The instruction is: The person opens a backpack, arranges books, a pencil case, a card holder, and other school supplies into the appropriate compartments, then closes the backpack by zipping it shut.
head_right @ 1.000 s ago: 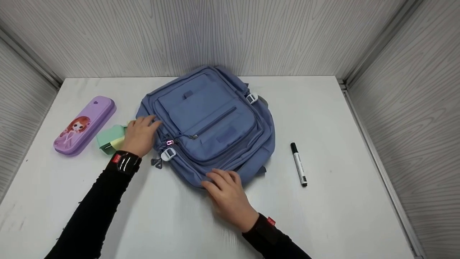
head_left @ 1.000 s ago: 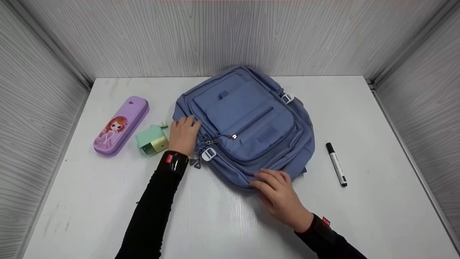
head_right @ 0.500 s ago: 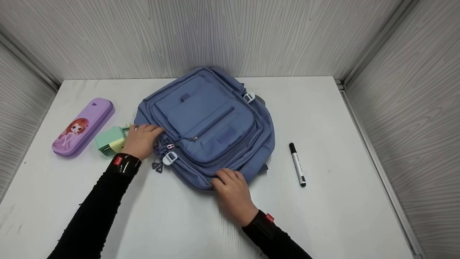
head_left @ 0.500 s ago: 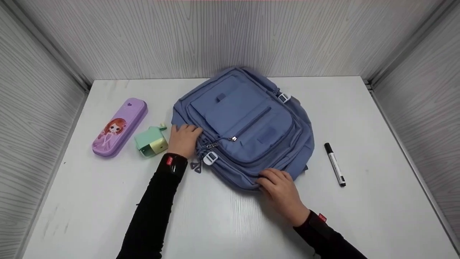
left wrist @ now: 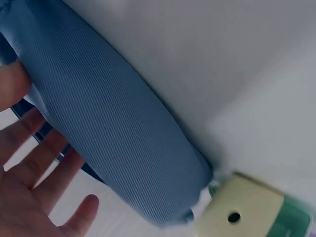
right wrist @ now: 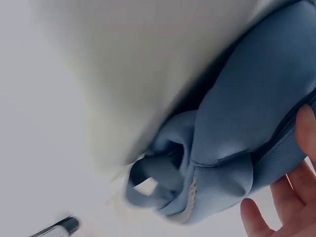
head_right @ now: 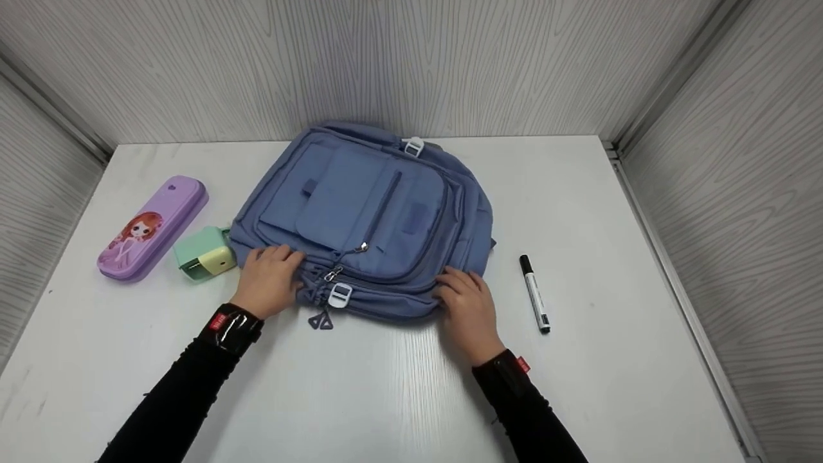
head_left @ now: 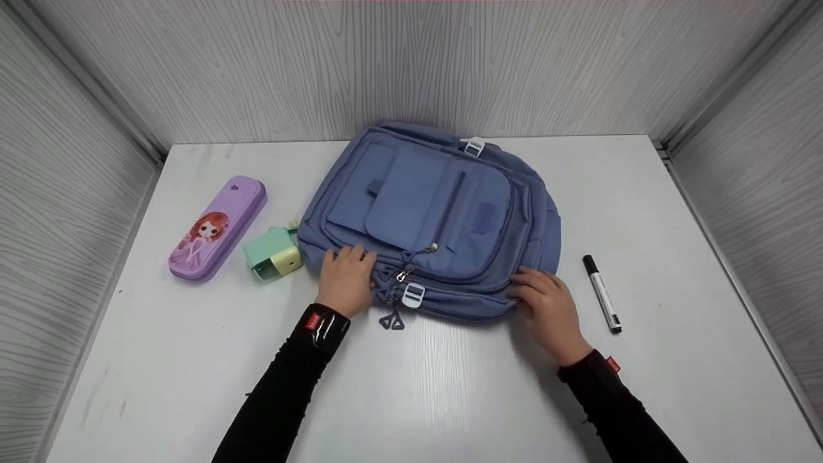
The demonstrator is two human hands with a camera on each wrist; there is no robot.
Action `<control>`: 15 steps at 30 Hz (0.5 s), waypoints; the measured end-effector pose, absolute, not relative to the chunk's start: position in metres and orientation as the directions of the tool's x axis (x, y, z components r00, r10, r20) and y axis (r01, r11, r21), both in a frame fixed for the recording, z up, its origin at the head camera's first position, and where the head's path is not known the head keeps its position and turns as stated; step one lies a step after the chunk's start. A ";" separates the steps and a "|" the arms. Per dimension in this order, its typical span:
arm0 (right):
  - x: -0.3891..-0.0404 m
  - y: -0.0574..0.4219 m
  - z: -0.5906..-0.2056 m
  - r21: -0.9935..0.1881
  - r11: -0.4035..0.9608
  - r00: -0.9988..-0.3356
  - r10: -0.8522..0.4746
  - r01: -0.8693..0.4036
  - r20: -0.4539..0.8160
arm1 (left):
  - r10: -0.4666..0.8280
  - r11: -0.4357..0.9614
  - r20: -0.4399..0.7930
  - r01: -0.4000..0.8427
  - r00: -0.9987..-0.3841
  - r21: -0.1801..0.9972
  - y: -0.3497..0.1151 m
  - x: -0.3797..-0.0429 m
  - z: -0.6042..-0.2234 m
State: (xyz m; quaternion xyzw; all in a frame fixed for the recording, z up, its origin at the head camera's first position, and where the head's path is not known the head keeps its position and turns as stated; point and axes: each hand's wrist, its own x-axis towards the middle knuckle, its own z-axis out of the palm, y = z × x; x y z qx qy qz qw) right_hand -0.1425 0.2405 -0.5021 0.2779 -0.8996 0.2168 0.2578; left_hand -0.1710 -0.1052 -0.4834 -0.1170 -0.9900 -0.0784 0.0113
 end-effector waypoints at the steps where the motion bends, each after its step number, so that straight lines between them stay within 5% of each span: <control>1: -0.146 0.243 -0.502 -0.253 0.762 -0.724 -0.375 -0.597 0.578 | 0.222 0.962 0.029 0.223 -0.975 0.159 -0.102 -0.168 -0.484; 15: -0.201 0.270 -0.499 -0.297 0.823 -0.810 -0.293 -0.484 0.508 | 0.188 0.953 0.154 0.218 -0.970 0.209 -0.056 -0.145 -0.493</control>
